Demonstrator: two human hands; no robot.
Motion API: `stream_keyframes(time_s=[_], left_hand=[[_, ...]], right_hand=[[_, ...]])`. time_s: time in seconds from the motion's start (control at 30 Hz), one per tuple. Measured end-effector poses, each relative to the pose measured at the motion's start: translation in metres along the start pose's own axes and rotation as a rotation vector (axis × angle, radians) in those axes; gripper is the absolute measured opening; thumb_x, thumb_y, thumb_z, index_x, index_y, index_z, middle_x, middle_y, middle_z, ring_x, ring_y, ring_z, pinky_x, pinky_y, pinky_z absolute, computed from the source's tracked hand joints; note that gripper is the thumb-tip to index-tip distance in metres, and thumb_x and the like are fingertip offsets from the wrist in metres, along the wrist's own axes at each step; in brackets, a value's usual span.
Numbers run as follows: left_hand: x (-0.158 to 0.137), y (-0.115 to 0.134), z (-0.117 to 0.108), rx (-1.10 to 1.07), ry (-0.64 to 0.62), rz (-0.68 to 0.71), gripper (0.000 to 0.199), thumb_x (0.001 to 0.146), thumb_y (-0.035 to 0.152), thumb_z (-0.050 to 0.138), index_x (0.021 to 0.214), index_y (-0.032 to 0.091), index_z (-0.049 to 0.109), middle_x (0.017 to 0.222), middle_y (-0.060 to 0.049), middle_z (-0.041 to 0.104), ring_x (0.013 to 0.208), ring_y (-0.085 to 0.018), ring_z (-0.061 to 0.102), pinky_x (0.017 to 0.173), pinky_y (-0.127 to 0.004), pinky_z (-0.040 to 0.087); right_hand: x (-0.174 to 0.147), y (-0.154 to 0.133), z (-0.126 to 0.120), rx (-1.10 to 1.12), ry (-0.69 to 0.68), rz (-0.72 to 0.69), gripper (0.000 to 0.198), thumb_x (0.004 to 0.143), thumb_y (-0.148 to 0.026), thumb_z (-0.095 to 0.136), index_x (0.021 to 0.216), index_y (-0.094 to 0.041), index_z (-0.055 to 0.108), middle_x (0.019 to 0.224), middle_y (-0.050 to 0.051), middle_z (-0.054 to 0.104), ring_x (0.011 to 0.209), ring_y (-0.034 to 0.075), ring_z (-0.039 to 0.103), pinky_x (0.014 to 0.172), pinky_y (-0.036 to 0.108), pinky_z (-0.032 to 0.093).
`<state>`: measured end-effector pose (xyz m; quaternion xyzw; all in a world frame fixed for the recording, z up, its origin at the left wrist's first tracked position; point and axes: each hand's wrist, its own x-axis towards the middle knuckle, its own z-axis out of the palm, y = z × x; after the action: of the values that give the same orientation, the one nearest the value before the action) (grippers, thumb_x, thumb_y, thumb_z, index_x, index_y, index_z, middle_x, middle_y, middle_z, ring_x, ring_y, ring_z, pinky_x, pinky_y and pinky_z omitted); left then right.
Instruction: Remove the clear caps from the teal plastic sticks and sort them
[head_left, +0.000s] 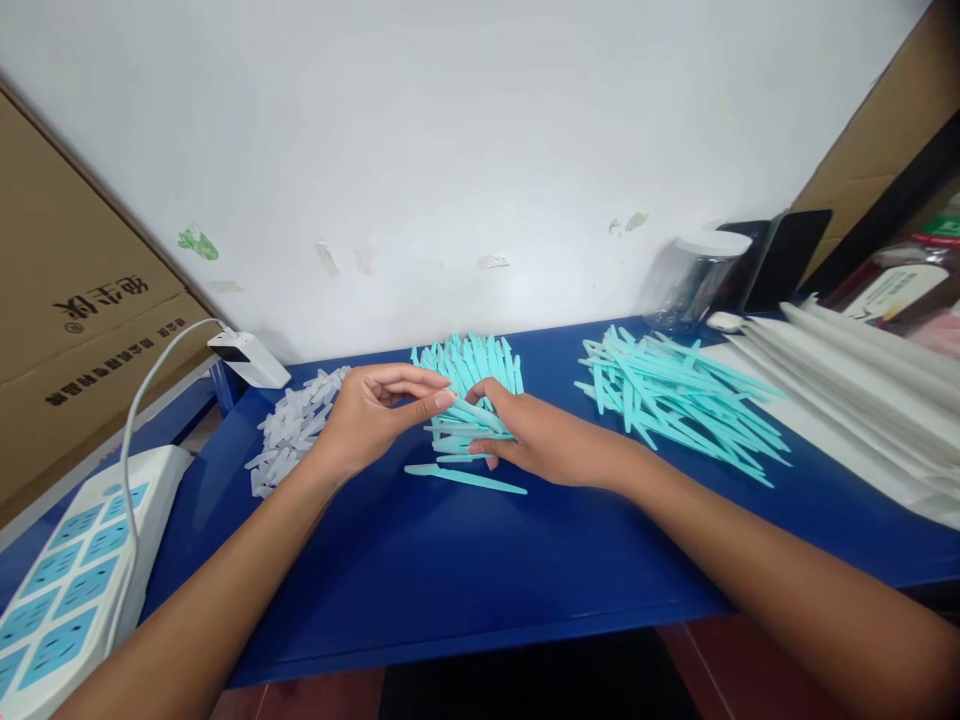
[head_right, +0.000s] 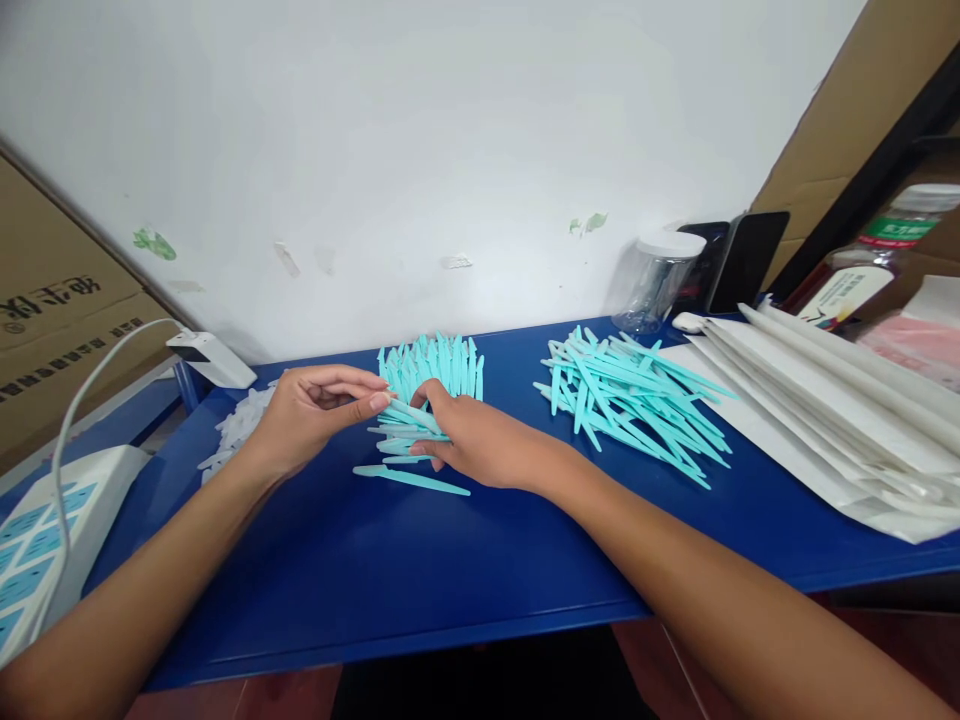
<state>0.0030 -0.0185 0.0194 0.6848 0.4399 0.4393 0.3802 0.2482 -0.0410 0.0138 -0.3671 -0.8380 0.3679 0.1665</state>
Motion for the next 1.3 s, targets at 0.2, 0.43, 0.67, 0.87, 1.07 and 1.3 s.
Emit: stream_keyframes(time_s=[0.2, 0.43, 0.67, 0.87, 1.07, 1.3], left_hand=[[-0.001, 0.002, 0.001, -0.069, -0.092, -0.072, 0.03, 0.075, 0.044, 0.089, 0.093, 0.02, 0.081, 0.091, -0.009, 0.081, 0.087, -0.027, 0.076, 0.079, -0.037, 0.06], [0.023, -0.015, -0.055, 0.391, 0.153, 0.067, 0.044, 0.086, 0.056, 0.072, 0.109, 0.019, 0.076, 0.089, -0.01, 0.077, 0.085, -0.027, 0.071, 0.081, -0.037, 0.054], [0.04, -0.084, -0.119, 1.127, 0.131, 0.076, 0.037, 0.091, 0.046, 0.058, 0.106, 0.018, 0.078, 0.107, -0.018, 0.075, 0.105, -0.038, 0.064, 0.094, -0.05, 0.048], [0.043, -0.098, -0.116, 1.036, 0.113, 0.006, 0.029, 0.084, 0.041, 0.066, 0.096, 0.022, 0.083, 0.095, -0.015, 0.079, 0.092, -0.036, 0.068, 0.088, -0.048, 0.05], [0.042, -0.092, -0.111, 1.033, 0.105, 0.025, 0.034, 0.085, 0.04, 0.065, 0.109, 0.022, 0.081, 0.089, -0.012, 0.077, 0.087, -0.031, 0.069, 0.083, -0.041, 0.05], [0.041, -0.082, -0.106, 1.349, 0.039, -0.049, 0.03, 0.094, 0.029, 0.052, 0.104, 0.019, 0.079, 0.105, -0.016, 0.074, 0.103, -0.035, 0.065, 0.088, -0.046, 0.049]], right_hand=[[0.002, -0.002, 0.002, -0.03, -0.007, 0.006, 0.042, 0.105, -0.043, 0.054, 0.138, -0.022, 0.038, 0.089, 0.004, 0.076, 0.074, 0.021, 0.067, 0.067, 0.028, 0.045], [0.004, 0.002, -0.002, -0.079, 0.1, 0.048, 0.044, 0.105, -0.042, 0.052, 0.141, -0.022, 0.037, 0.092, 0.005, 0.078, 0.084, 0.024, 0.069, 0.068, 0.029, 0.044], [0.01, 0.021, -0.001, -0.087, 0.141, 0.077, 0.045, 0.104, -0.043, 0.053, 0.14, -0.021, 0.039, 0.09, 0.004, 0.078, 0.094, 0.027, 0.07, 0.075, 0.031, 0.045], [0.009, 0.021, -0.002, -0.094, 0.153, 0.042, 0.046, 0.104, -0.043, 0.054, 0.14, -0.02, 0.038, 0.088, 0.003, 0.078, 0.09, 0.026, 0.07, 0.073, 0.031, 0.043], [0.009, 0.021, -0.003, -0.11, 0.157, 0.044, 0.045, 0.105, -0.042, 0.053, 0.141, -0.019, 0.039, 0.089, 0.004, 0.078, 0.088, 0.026, 0.069, 0.073, 0.031, 0.043], [0.01, 0.023, -0.003, -0.129, 0.159, 0.047, 0.046, 0.105, -0.044, 0.052, 0.142, -0.019, 0.041, 0.09, 0.005, 0.078, 0.09, 0.027, 0.069, 0.071, 0.031, 0.043]])
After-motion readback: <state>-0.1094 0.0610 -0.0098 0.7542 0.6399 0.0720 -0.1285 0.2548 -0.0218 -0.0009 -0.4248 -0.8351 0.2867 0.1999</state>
